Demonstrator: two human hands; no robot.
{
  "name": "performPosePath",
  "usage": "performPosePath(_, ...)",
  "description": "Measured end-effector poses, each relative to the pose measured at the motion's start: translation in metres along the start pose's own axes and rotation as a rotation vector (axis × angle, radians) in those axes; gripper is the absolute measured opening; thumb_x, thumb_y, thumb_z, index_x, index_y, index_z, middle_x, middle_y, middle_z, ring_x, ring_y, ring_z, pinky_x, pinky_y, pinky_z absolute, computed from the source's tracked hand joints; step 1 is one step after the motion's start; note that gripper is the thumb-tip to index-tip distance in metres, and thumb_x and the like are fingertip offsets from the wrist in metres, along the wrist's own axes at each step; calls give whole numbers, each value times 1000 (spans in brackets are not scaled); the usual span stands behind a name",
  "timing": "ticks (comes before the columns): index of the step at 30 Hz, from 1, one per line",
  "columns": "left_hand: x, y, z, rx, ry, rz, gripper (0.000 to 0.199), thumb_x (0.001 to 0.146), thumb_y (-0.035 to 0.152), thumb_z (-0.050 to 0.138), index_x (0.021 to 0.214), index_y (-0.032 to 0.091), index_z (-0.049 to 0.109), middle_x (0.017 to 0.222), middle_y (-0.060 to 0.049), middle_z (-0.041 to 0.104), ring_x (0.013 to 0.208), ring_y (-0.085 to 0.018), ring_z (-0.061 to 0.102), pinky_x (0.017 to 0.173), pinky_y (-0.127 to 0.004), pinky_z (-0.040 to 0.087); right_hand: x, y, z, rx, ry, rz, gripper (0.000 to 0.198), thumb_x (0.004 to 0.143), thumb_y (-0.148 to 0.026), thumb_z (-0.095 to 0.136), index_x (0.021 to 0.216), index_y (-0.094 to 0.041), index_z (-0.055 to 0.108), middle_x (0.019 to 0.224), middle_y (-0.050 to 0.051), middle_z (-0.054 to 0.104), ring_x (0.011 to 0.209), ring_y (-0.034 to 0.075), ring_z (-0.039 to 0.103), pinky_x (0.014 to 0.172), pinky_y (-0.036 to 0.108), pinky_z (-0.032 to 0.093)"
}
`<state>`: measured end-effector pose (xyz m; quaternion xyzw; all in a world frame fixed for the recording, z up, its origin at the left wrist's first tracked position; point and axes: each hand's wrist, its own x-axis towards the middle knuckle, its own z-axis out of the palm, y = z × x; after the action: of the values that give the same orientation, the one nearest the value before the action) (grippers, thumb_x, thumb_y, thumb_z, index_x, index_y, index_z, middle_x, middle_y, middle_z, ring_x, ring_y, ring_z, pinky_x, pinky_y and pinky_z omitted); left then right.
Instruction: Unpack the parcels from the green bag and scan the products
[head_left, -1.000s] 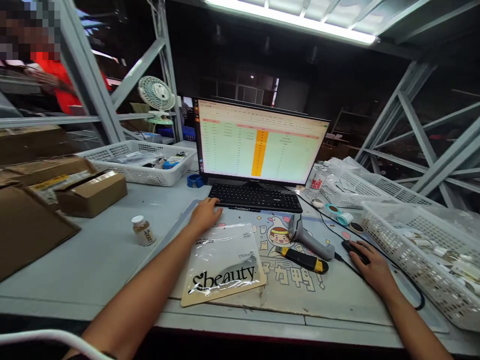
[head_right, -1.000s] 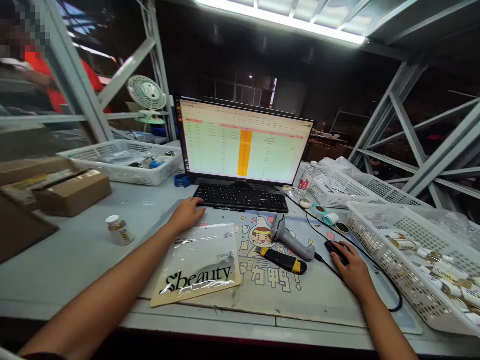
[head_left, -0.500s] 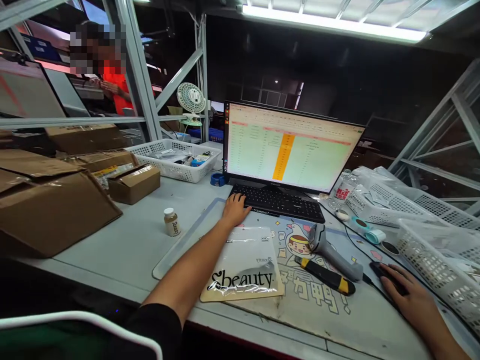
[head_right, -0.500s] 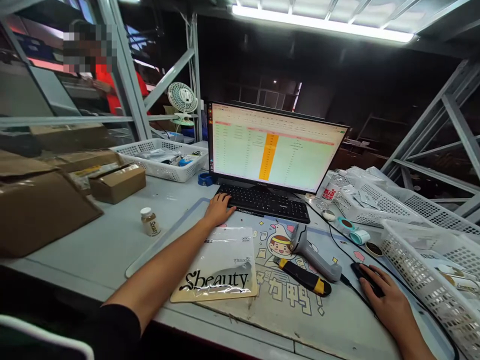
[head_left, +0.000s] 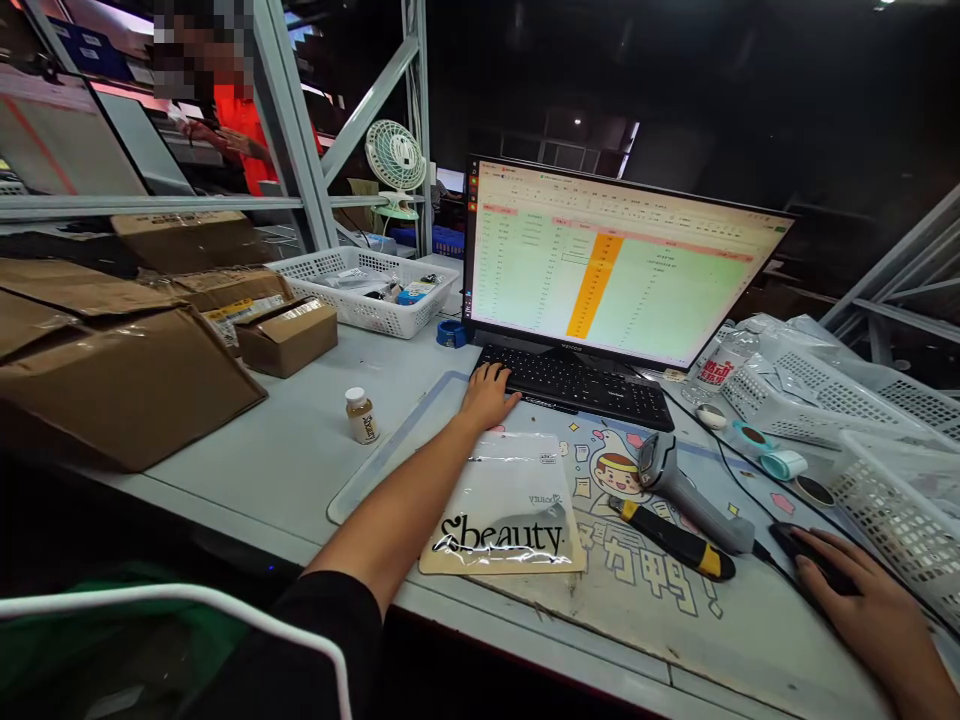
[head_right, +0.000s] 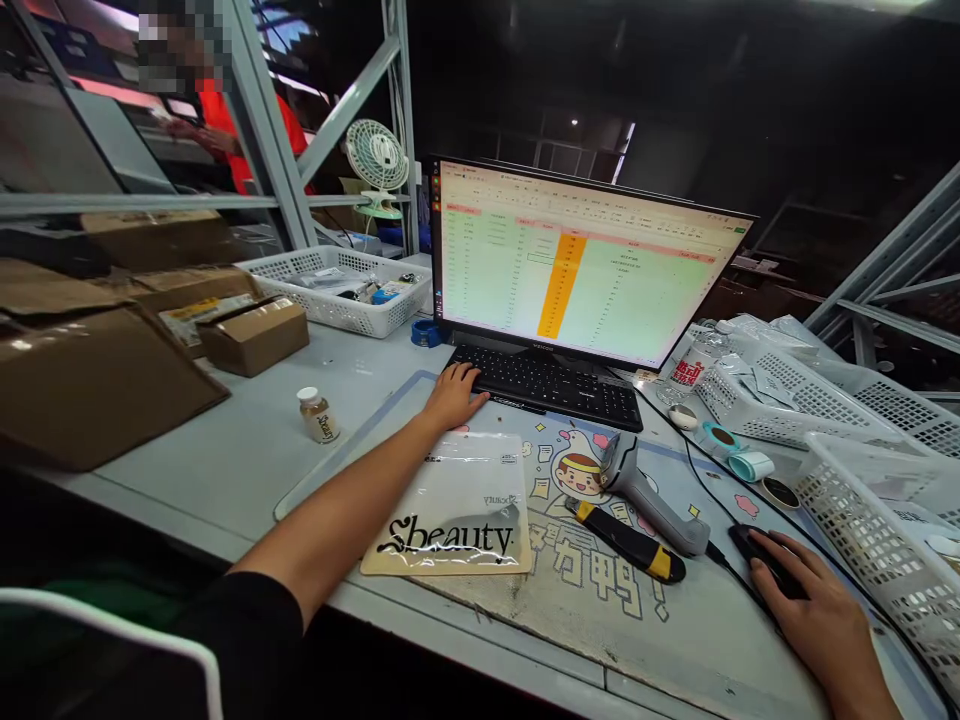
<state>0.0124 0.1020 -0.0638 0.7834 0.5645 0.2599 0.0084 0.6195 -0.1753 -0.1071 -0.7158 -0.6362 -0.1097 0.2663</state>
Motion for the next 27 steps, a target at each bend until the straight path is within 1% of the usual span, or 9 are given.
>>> performPosePath(2,0,1,-1,-2,-1,-2,60,104,47,56,153,13,56,163,-18,48,154,-41,36,131,-55,30,-2,-8,-2,1,-7,4,59,83,-72,62,123,-34,81,132,5,75,118,42,73,93,57,60)
performPosePath(4,-1,1,-1,-5,-5,-5,61,104,47,56,153,11,55,164,-19,48,155,-41,36,132,-54,30,-5,-22,-6,8,8,20,58,86,-72,59,125,-34,80,135,5,74,121,42,71,95,58,59)
performPosePath(8,0,0,1,-14,-14,-11,62,104,49,55,155,14,53,166,-18,46,156,-41,34,132,-56,29,-11,-51,-14,26,40,57,53,93,-69,54,128,-36,76,141,4,70,127,42,68,95,58,58)
performPosePath(12,0,-2,1,-19,-16,-11,61,104,50,54,155,16,53,166,-17,46,157,-41,34,132,-57,29,-12,-61,-18,34,35,38,52,92,-68,54,128,-36,74,141,5,70,129,44,66,102,62,55)
performPosePath(15,0,-1,0,-19,-21,-12,61,104,49,54,155,15,53,167,-18,45,157,-42,33,132,-58,29,-12,-60,-17,27,31,36,52,93,-67,52,129,-35,73,142,6,69,129,43,66,103,63,54)
performPosePath(19,-1,0,-1,-17,-30,-17,63,104,48,54,156,12,52,167,-19,45,158,-42,33,132,-57,28,-10,-49,-13,23,32,43,52,92,-68,53,127,-36,75,142,4,70,130,42,67,105,61,55)
performPosePath(23,-1,1,-1,-16,-25,-18,62,104,48,55,155,13,52,166,-18,45,158,-42,33,132,-56,28,-5,-30,-8,9,27,38,56,86,-73,57,122,-37,79,136,3,73,123,43,71,96,62,60)
performPosePath(26,-1,2,-2,-8,-13,-17,60,104,47,57,154,14,54,165,-18,46,157,-42,35,132,-56,29,-3,-19,-4,7,24,9,58,85,-75,59,124,-37,80,136,3,74,119,42,73,92,61,62)
performPosePath(27,-2,2,-2,-4,-10,-17,59,103,46,57,153,14,55,165,-18,47,157,-41,36,132,-55,30,-2,-17,-3,11,19,0,58,85,-75,60,125,-38,80,136,3,74,117,42,74,88,58,64)
